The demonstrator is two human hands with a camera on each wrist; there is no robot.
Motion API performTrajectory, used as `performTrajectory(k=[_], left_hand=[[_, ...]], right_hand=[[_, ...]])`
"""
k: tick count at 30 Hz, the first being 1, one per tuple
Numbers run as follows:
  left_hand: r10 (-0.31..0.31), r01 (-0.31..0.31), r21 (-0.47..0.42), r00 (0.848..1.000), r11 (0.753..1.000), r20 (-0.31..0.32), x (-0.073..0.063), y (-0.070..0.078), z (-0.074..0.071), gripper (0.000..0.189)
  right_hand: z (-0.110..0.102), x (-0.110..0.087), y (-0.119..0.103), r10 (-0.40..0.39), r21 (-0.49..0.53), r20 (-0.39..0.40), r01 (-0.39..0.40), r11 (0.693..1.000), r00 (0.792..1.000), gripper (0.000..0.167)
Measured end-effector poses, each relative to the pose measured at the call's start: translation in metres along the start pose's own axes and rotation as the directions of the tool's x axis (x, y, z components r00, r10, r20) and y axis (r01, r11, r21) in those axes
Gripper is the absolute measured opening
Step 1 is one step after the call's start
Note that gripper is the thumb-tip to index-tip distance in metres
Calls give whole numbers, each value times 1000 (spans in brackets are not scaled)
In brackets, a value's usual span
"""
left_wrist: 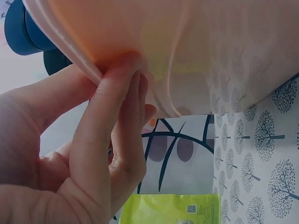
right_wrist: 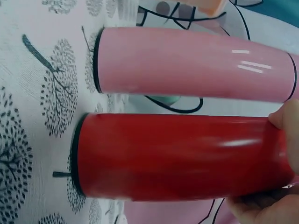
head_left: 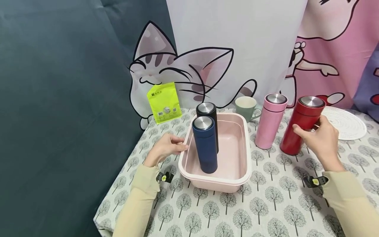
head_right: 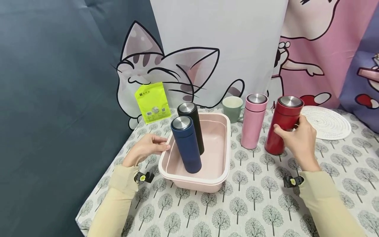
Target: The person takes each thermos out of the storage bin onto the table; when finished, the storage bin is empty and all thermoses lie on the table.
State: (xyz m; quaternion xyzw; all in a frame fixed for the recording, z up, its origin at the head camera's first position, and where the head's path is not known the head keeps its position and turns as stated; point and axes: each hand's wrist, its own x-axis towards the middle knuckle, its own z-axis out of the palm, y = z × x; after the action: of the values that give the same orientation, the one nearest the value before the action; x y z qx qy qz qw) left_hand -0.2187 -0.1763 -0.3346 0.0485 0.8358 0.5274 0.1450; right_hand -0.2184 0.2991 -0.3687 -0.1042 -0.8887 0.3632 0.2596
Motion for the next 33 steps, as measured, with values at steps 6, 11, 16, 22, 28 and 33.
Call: performTrajectory(k=[6, 11, 16, 22, 28, 33], left_hand=[[19, -18, -34, 1000, 999, 14, -2, -5, 0, 47], [14, -13, -46, 1000, 999, 9, -1, -7, 0, 48], [26, -25, -60, 999, 998, 21, 0, -6, 1, 45], [27, -26, -65, 999, 998, 18, 1, -6, 0, 42], [32, -30, -54, 999, 998, 24, -1, -5, 0, 42], [31, -30, -51, 999, 998, 18, -1, -5, 0, 42]], right_hand=[[-4, 2, 5, -25, -9, 78, 25, 1000, 997, 64], [-5, 0, 9, -22, 15, 116, 20, 1000, 993, 70], [-9, -2, 12, 20, 88, 146, -33, 996, 989, 72], [-9, -4, 11, 29, 178, 159, -57, 982, 987, 70], [-8, -11, 5, 88, 163, 135, -109, 981, 987, 80], [-7, -14, 1, 103, 191, 96, -120, 974, 990, 90]])
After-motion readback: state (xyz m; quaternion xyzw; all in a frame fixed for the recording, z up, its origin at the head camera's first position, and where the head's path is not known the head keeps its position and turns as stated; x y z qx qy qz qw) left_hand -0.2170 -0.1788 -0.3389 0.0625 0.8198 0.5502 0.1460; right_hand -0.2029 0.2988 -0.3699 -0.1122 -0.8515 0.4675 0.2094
